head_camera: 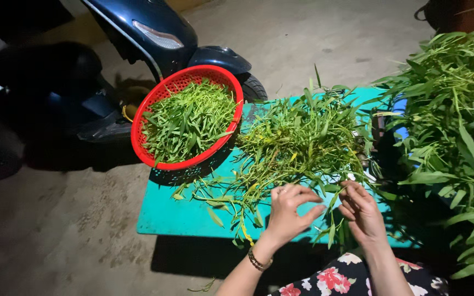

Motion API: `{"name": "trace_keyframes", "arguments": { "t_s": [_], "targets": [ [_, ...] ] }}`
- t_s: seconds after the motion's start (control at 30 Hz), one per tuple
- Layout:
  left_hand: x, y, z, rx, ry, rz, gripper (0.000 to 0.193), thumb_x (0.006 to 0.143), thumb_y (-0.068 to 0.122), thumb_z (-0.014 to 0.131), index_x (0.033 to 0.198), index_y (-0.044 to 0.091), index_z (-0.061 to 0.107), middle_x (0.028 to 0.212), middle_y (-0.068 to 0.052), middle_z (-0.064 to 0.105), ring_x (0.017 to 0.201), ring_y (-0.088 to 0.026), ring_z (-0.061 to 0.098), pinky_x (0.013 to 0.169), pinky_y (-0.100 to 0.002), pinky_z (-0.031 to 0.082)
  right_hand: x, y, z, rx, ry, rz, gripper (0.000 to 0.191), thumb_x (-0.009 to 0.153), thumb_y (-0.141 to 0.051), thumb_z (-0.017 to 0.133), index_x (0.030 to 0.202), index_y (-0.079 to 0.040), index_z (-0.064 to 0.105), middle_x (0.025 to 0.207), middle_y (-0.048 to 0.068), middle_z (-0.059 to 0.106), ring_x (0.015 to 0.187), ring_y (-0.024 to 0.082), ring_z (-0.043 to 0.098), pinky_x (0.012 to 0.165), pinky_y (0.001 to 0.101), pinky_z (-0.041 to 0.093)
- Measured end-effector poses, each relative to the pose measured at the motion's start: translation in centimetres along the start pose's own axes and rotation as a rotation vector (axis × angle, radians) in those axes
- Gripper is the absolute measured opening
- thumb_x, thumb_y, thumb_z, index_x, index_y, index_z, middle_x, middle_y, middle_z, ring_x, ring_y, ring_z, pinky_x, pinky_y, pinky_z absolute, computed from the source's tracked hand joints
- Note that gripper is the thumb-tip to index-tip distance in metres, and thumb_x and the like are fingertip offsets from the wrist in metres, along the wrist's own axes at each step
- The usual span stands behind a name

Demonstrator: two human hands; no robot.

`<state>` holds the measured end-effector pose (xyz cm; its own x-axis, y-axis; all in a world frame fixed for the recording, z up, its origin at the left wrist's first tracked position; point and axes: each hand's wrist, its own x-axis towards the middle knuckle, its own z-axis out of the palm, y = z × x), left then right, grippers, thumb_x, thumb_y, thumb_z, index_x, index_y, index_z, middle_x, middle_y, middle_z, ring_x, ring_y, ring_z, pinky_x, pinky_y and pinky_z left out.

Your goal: The person sits at a low green table and sorts through piles of water spinach, picking edible leafy portions by hand and placing them into a red perforated basket while discarding stems and yellowed pieces onto the table. They work through the pile a handful at a time, occasionally gathering and turning the unsorted greens.

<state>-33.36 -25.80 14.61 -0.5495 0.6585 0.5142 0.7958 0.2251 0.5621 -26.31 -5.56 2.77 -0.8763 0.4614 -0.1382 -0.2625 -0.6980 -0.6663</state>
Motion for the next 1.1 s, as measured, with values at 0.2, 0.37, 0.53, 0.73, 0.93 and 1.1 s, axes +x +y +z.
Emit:
{"name": "trace_keyframes", "arguments": {
  "t_s": [0.2,0.37,0.53,0.73,0.93,1.1],
  "targets": [
    [-0.4,-0.9,1.5,-0.028,0.003,-0.055,0.014,0.088,0.028,0.078,0.095,0.016,0.079,0.100,0.000,0.073,0.098,-0.019,0.069,0.095,-0.040,0.039,-0.3,0.3,0.2,0.015,-0.059,-0.041,0.019,0.105,-0.018,0.061,0.113,-0.002,0.065,0.077,-0.005,0.049,0.057,0.004,0.036,0.047,0.0209,0.028],
    [4.5,-8.1,0.3,0.016,0.209,-0.040,0.009,0.096,0.020,0.070,0.097,0.013,0.075,0.100,-0.003,0.076,0.088,-0.020,0.074,0.081,-0.033,0.058,0.2,0.2,0.4,-0.036,0.058,-0.017,0.016,0.103,-0.022,0.052,0.106,-0.007,0.056,0.095,0.001,0.061,0.066,0.007,0.041,0.058,0.0226,0.037],
    [10.1,-12.9,1.7,0.066,0.180,-0.230,0.022,0.084,0.025,0.082,0.098,0.009,0.077,0.091,-0.008,0.074,0.081,-0.024,0.071,0.072,-0.034,0.055,0.7,0.6,0.4,-0.042,0.033,0.007,0.017,0.106,-0.022,0.050,0.108,-0.006,0.055,0.090,0.006,0.057,0.068,0.011,0.043,0.061,0.0252,0.039],
    [11.7,-12.2,4.5,-0.087,0.242,-0.240,0.023,0.086,0.025,0.079,0.104,0.010,0.077,0.093,-0.005,0.074,0.080,-0.020,0.071,0.073,-0.031,0.055,0.2,0.1,0.7,-0.023,0.094,0.006,0.015,0.107,-0.022,0.048,0.108,-0.007,0.054,0.090,0.005,0.056,0.079,0.013,0.053,0.070,0.0280,0.045],
    [11.6,-8.5,0.7,-0.295,0.457,-0.011,0.012,0.096,0.017,0.071,0.106,0.012,0.074,0.103,-0.004,0.073,0.097,-0.022,0.070,0.088,-0.032,0.054,0.4,0.1,0.6,0.016,0.147,-0.023,0.017,0.105,-0.021,0.044,0.104,-0.007,0.053,0.093,0.007,0.061,0.070,0.014,0.054,0.071,0.0326,0.052],
    [8.7,-5.3,-2.1,0.227,0.412,0.302,0.020,0.088,0.012,0.071,0.107,0.016,0.074,0.107,-0.005,0.073,0.098,-0.023,0.069,0.090,-0.037,0.048,1.1,0.4,-0.3,-0.063,0.079,-0.144,0.016,0.107,-0.019,0.057,0.110,-0.004,0.059,0.086,0.005,0.058,0.056,0.005,0.040,0.047,0.0211,0.032]
  ]
}}
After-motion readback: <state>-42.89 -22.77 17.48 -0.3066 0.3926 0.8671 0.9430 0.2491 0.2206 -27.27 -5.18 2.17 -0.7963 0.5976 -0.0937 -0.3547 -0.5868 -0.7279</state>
